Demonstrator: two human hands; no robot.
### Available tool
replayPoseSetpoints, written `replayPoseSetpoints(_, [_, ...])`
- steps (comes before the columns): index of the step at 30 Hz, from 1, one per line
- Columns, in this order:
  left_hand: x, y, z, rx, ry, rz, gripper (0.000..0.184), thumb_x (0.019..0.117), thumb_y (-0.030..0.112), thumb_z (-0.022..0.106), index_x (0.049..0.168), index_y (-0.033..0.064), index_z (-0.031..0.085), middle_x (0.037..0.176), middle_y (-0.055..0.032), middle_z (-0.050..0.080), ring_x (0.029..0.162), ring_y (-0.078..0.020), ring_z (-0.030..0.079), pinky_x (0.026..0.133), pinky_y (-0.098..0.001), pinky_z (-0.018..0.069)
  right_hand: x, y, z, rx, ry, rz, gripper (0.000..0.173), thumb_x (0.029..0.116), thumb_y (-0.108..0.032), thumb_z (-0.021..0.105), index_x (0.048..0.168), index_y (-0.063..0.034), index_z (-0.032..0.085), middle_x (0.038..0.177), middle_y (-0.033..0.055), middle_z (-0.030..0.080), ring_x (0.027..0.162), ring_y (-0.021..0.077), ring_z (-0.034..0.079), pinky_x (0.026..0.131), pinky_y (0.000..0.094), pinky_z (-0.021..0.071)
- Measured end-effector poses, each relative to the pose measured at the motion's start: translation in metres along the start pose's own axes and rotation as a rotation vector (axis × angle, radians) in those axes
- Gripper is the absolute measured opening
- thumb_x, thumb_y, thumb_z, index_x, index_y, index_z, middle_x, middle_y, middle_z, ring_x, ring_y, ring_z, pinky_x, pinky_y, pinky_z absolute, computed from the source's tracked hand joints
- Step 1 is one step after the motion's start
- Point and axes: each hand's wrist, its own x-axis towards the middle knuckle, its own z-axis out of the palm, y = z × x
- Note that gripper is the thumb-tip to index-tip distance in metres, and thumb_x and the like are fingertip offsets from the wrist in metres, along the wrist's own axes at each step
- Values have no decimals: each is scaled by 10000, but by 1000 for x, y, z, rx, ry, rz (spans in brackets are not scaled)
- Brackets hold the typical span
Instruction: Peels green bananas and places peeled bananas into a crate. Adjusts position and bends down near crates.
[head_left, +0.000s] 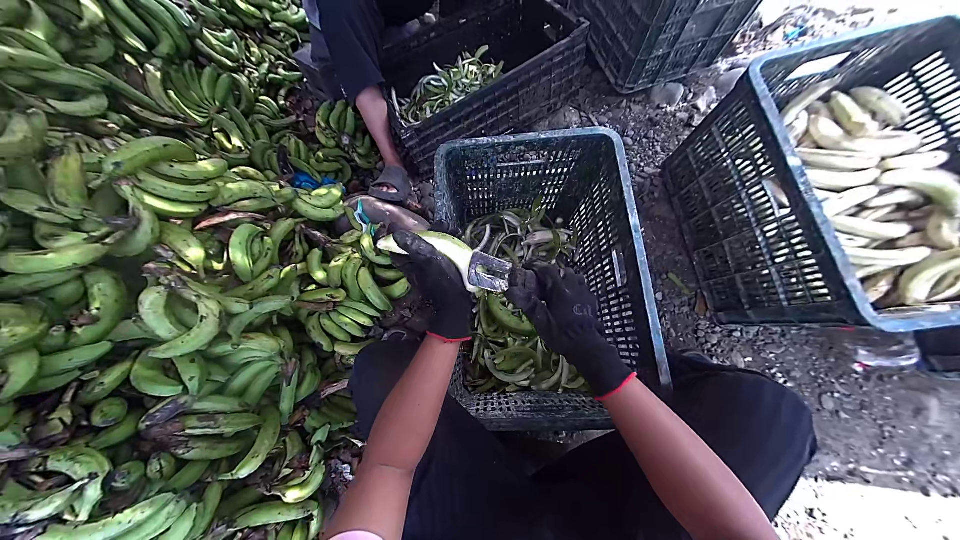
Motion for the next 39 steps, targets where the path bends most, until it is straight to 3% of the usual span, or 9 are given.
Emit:
replayPoseSetpoints(6, [24,-8,14,-115,357,12,520,1124,337,293,1528,10,274,1291,-147,564,1103,-158,622,964,-340,535,-1,-8,8,-90,144,-58,741,891,-712,545,1400,-181,634,1198,308,615,1108,542,578,813,693,458])
replayPoseSetpoints(9, [26,-13,13,-352,102,99,452,1118,353,200,1443,46,271,1088,-111,614,894,-187,677,809,-415,604,2,-11,4,-15,115,-10,720,925,-712,491,1395,-186,633,1222,292,606,1123,520,575,827,691,457])
replayPoseSetpoints(15, [22,-19,5,61,-520,98,569,1107,330,176,1495,-28,389,1439,-143,501,1255,-80,513,1089,-264,410,7,3,-16,7,191,2,802,919,-797,377,1330,-172,668,1207,278,612,1109,495,590,821,686,470])
replayPoseSetpoints(22, [15,-8,-6,288,-796,155,537,1110,270,201,1447,-58,459,1389,-175,553,1260,-75,523,1110,-237,389,5,8,-23,33,143,51,730,947,-762,387,1351,-212,648,1205,259,608,1086,483,594,785,684,473])
replayPoseSetpoints(27, [-6,-10,-10,465,-1187,29,588,1102,417,272,1480,2,450,1113,-144,689,935,-139,685,884,-364,577,14,23,-29,258,26,153,754,956,-812,249,979,-182,662,759,101,610,683,310,618,546,572,450])
replayPoseSetpoints(31, [1,-19,2,265,-818,-106,543,1110,386,232,1518,58,374,1283,-165,618,1093,-201,653,956,-412,550,-1,19,-28,375,24,220,743,945,-817,292,1120,-186,642,800,102,592,662,282,581,531,522,457])
replayPoseSetpoints(33, [1,-14,-7,138,-610,-159,540,1096,492,287,1519,176,397,1324,-96,596,1115,-194,610,926,-448,532,-1,15,-20,211,98,86,740,957,-794,303,1213,-189,645,986,144,640,882,331,637,684,578,514])
replayPoseSetpoints(35, [-1,-13,-13,-35,-465,-228,502,1077,548,312,1394,211,510,1182,-39,630,984,-143,623,832,-387,553,5,13,-8,24,167,-59,807,929,-768,398,1368,-132,632,1216,275,612,1127,485,589,849,676,476])
replayPoseSetpoints(39, [2,-6,-16,-255,-336,-439,434,1079,527,321,1326,225,511,1076,-2,621,858,-95,625,743,-284,552,6,6,10,-123,304,-268,747,870,-693,557,1333,-119,678,1172,304,630,1083,534,593,864,706,436])
